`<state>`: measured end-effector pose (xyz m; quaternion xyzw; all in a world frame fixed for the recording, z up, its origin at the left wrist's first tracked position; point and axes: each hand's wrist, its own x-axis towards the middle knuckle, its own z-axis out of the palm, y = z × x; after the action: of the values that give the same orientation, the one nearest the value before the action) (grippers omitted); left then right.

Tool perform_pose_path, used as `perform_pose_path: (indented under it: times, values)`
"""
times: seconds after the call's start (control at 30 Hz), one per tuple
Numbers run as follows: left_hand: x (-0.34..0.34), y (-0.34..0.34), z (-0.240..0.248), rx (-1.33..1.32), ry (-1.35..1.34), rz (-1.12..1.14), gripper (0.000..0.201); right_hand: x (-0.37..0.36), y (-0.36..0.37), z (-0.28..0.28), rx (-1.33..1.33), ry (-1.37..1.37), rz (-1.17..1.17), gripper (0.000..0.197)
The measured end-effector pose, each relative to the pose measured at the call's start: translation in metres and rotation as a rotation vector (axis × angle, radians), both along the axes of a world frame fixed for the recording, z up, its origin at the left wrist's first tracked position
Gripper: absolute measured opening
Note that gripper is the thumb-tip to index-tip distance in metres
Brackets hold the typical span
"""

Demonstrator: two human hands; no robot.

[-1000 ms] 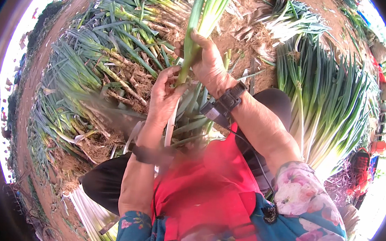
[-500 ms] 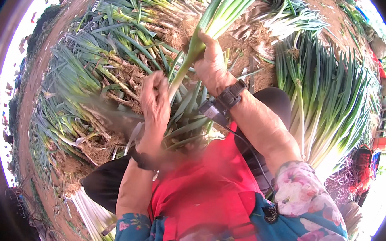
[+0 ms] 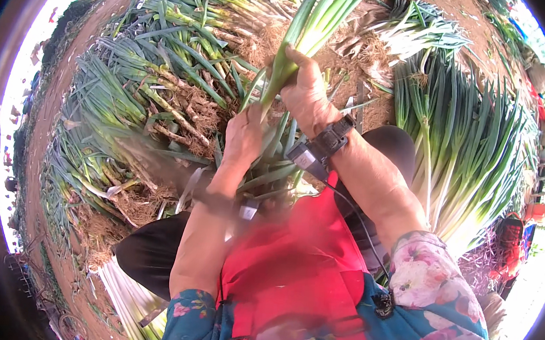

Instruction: The person sits on the ground and repeatedly peels the outer layers from harvested green onions by hand. The person discards the removed layers and places the cleaned onions into a pile.

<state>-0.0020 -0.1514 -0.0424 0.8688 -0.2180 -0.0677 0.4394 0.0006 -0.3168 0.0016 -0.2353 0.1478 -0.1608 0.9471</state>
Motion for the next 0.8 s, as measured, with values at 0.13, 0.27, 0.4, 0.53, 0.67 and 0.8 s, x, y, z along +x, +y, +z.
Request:
perform_pose_path:
  times: [0.13, 0.27, 0.4, 0.53, 0.67, 0.8]
  values:
    - [-0.011, 0.054, 0.0, -0.467, 0.659, 0.02, 0.035, -0.001, -0.011, 0.005, -0.067, -0.023, 0.025, 0.025]
    - [-0.016, 0.065, 0.009, -0.604, 0.396, -0.02, 0.028, -0.002, -0.016, 0.008, -0.116, -0.103, 0.064, 0.029]
    - [-0.011, 0.065, 0.017, -0.626, 0.48, -0.051, 0.025, 0.001, -0.009, 0.008, -0.079, -0.084, 0.004, 0.032]
    - [-0.012, 0.048, 0.005, -0.384, -0.154, -0.001, 0.027, -0.001, -0.006, 0.011, -0.059, -0.093, 0.022, 0.028]
    - [-0.017, 0.036, 0.014, -0.18, -0.436, 0.038, 0.024, -0.001, -0.009, 0.005, 0.021, -0.102, -0.043, 0.027]
    - [-0.017, 0.038, 0.01, -0.25, -0.322, 0.07, 0.018, 0.0, -0.012, 0.004, 0.043, -0.052, -0.114, 0.027]
